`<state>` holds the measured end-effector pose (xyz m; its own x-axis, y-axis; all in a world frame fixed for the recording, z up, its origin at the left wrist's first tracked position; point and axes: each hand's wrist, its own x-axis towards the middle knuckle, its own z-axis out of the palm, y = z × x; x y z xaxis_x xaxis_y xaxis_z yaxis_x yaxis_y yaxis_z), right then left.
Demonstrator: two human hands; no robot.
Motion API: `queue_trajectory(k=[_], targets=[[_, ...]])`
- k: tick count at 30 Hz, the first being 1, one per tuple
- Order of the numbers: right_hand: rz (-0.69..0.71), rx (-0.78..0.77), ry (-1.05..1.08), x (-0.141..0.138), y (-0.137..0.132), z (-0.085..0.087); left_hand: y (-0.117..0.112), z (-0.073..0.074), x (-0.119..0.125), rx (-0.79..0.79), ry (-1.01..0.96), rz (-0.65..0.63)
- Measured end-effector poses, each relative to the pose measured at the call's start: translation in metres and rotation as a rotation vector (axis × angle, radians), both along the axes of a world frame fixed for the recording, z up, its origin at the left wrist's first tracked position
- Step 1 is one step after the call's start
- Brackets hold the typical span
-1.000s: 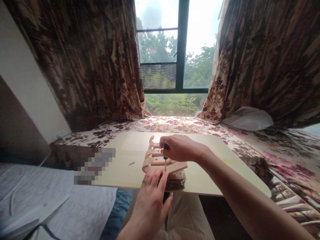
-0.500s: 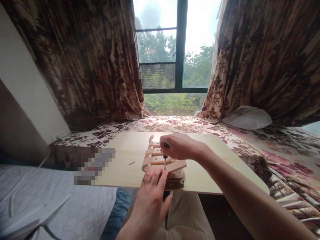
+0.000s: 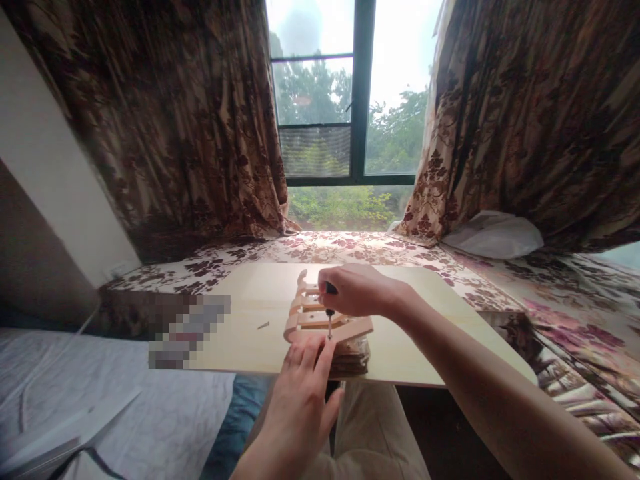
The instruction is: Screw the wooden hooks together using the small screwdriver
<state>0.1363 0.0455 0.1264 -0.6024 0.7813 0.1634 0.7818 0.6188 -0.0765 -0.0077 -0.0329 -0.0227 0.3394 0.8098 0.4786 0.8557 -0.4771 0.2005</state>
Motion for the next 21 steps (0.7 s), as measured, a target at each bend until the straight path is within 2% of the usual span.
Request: queue_trajectory(k=[3, 9, 17, 21], targets=[[0.014, 0.015, 0.004, -0.0005, 0.0010, -0.0031, -0.0006, 0.0016, -0.0001, -0.026, 0.004, 0.003], [-0.097, 0.031, -0.037, -0.0025, 0.0044, -0.0060, -0.0007, 0.0048, 0.0015, -0.060, 0.021, 0.004], [0.026, -0.005, 0.020, 0.0047, 0.0014, -0.0005, 0.0009, 0.0027, 0.0010, -0.040, 0.010, -0.001], [-0.015, 0.015, 0.012, 0.0018, 0.0050, -0.0050, -0.0003, 0.0019, 0.0008, -0.037, 0.005, 0.001]])
